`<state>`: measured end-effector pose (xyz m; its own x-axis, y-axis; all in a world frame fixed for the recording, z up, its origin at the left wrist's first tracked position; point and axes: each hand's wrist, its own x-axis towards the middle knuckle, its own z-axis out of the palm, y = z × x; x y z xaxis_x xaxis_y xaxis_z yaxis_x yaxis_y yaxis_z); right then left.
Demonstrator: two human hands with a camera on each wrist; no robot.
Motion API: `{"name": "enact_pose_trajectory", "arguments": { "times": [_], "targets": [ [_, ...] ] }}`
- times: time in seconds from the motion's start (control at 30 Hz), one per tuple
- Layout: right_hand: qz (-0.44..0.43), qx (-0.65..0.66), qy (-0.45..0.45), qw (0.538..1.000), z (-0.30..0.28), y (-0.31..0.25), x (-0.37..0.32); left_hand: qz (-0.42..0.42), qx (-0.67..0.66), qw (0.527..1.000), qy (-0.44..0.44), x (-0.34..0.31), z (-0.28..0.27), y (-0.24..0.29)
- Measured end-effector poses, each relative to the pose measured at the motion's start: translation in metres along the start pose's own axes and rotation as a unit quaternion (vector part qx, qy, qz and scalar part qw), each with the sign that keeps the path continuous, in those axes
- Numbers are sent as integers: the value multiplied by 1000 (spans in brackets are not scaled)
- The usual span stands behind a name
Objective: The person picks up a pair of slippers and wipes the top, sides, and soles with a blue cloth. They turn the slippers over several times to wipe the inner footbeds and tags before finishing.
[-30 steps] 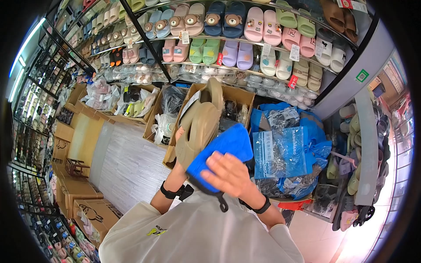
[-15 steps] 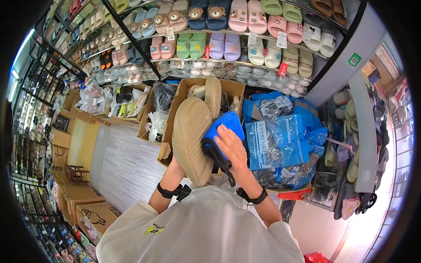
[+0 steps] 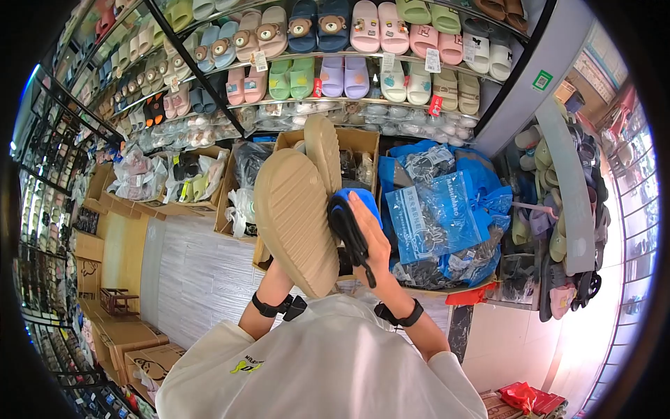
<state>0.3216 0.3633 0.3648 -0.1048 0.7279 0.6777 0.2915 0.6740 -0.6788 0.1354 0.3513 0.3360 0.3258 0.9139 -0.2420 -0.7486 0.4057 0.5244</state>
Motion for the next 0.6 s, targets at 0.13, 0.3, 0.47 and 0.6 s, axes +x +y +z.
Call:
{"name": "enact_pose_trajectory", "arguments": {
  "times": [0.13, 0.3, 0.47, 0.6],
  "targets": [
    [-106, -32, -34, 993, 21, -14, -16, 11, -27, 1000, -8, -15, -23, 5],
    [-303, -69, -134, 941, 38, -55, -28, 32, -15, 999, 23, -42, -49, 11],
    [-397, -72, -174, 898, 53, -74, -29, 68, -2, 995, 71, -54, -58, 27],
    [-349, -72, -111, 928, 66, -54, -40, 92, 1, 990, 110, -64, -59, 39]
  ]
}}
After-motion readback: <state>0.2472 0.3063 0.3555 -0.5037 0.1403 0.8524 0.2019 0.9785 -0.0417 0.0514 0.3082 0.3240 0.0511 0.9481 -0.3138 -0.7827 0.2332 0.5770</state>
